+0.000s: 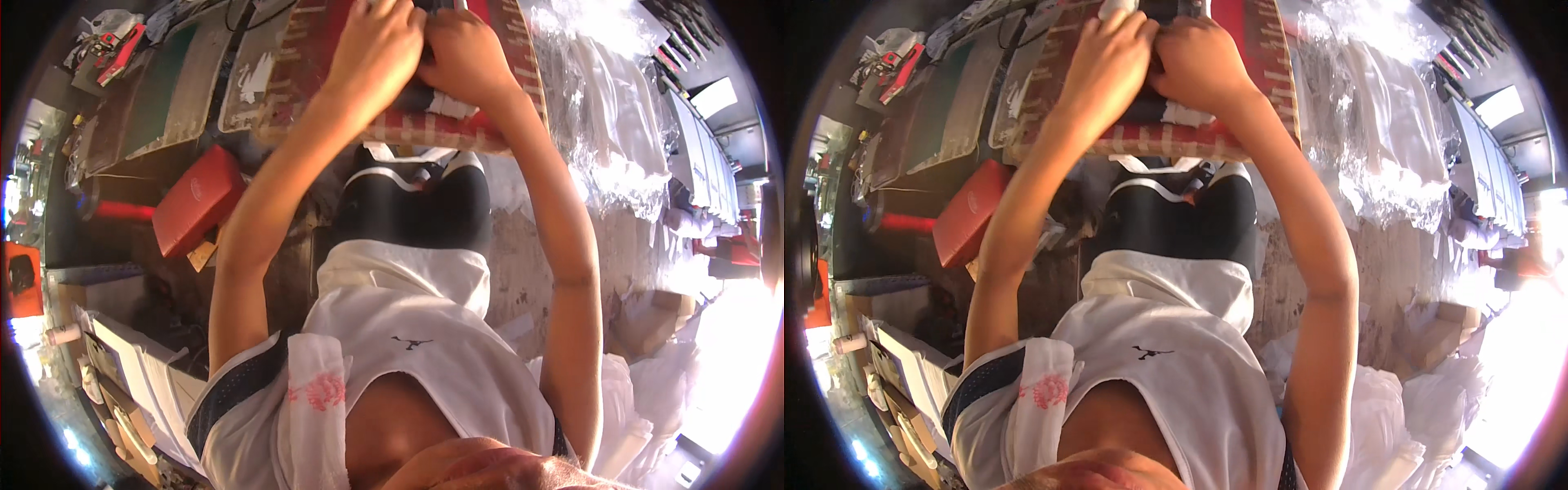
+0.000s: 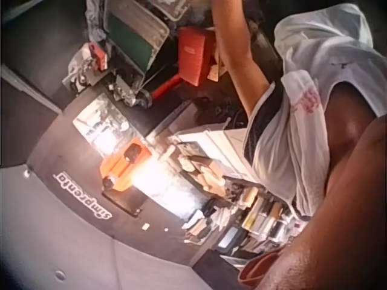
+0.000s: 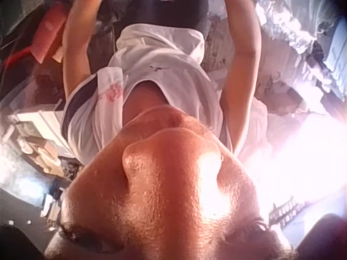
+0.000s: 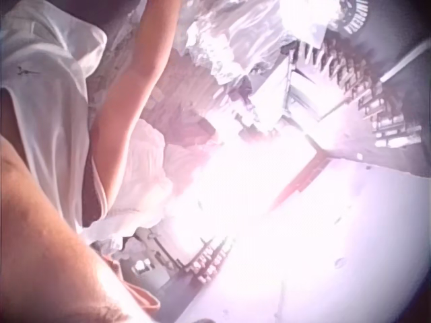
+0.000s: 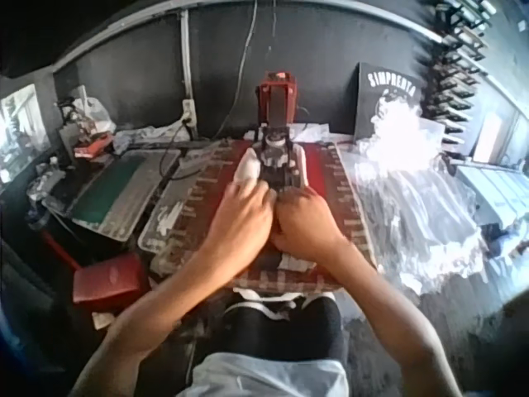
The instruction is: The person places a white plastic bag onto a printing platen, aligns it, and then applies ink using a screen and squeegee before removing the printed bag and placing it on a stack.
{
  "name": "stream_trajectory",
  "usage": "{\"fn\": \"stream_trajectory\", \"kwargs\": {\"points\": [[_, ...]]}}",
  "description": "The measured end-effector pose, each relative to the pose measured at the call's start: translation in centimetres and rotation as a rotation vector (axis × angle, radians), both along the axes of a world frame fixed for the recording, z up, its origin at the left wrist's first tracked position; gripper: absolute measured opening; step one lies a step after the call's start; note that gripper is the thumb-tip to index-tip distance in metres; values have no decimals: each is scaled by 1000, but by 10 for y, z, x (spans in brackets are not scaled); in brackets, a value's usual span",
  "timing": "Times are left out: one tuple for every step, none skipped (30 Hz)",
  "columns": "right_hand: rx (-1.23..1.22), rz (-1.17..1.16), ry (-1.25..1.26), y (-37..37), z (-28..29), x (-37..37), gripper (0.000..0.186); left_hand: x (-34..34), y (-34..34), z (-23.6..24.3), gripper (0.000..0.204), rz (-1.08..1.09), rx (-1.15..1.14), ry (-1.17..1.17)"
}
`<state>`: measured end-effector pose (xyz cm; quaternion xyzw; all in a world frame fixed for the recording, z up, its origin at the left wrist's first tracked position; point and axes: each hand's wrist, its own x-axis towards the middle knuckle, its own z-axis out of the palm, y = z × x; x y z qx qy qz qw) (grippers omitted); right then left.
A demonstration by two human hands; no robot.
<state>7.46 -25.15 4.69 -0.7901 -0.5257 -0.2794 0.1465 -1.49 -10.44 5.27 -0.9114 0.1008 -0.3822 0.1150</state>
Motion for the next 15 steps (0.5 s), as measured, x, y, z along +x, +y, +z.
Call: {"fn": "stream_trajectory", "kwargs": {"points": [[-6, 0, 8, -1, -2, 2, 17, 2, 1, -2, 33, -25, 13, -35], [0, -27, -28, 1, 1, -6, 16, 5, 12, -9, 40, -42, -79, 46], [-18, -4, 19, 1, 8, -8, 18, 1, 6, 3, 20, -118, -181, 46], [-35, 19, 67, -1, 15, -9, 21, 0, 8, 3, 27, -149, -231, 94], [-49, 43, 114, -1, 17, -10, 24, -1, 10, 3, 34, -180, -278, 141], [-1, 61, 83, -1, 14, -8, 28, -2, 10, 3, 39, -222, -322, 129], [42, 68, 111, -2, 12, -9, 26, -3, 11, 4, 46, -264, -365, 116], [81, 76, 140, -1, 17, -14, 25, -6, 9, 6, 52, -303, -414, 103], [120, 83, 168, -1, 21, -18, 24, -8, 7, 9, 57, -317, -407, 106], [44, 47, 208, -3, 22, -17, 25, -11, 4, 12, 62, -331, -401, 109], [6, 56, 156, -4, 25, -19, 26, -13, 2, 15, 67, -346, -394, 109], [-31, 65, 105, -6, 28, -21, 26, -12, 3, 14, 69, -372, -395, 111], [-68, 74, 53, -7, 28, -23, 27, -11, 4, 14, 68, -380, -399, 109], [-50, 102, 3, -7, 23, -19, 27, -9, 3, 15, 68, -396, -402, 106], [-32, 130, -48, -3, 17, -14, 27, -7, 1, 17, 67, -411, -404, 102]]}}
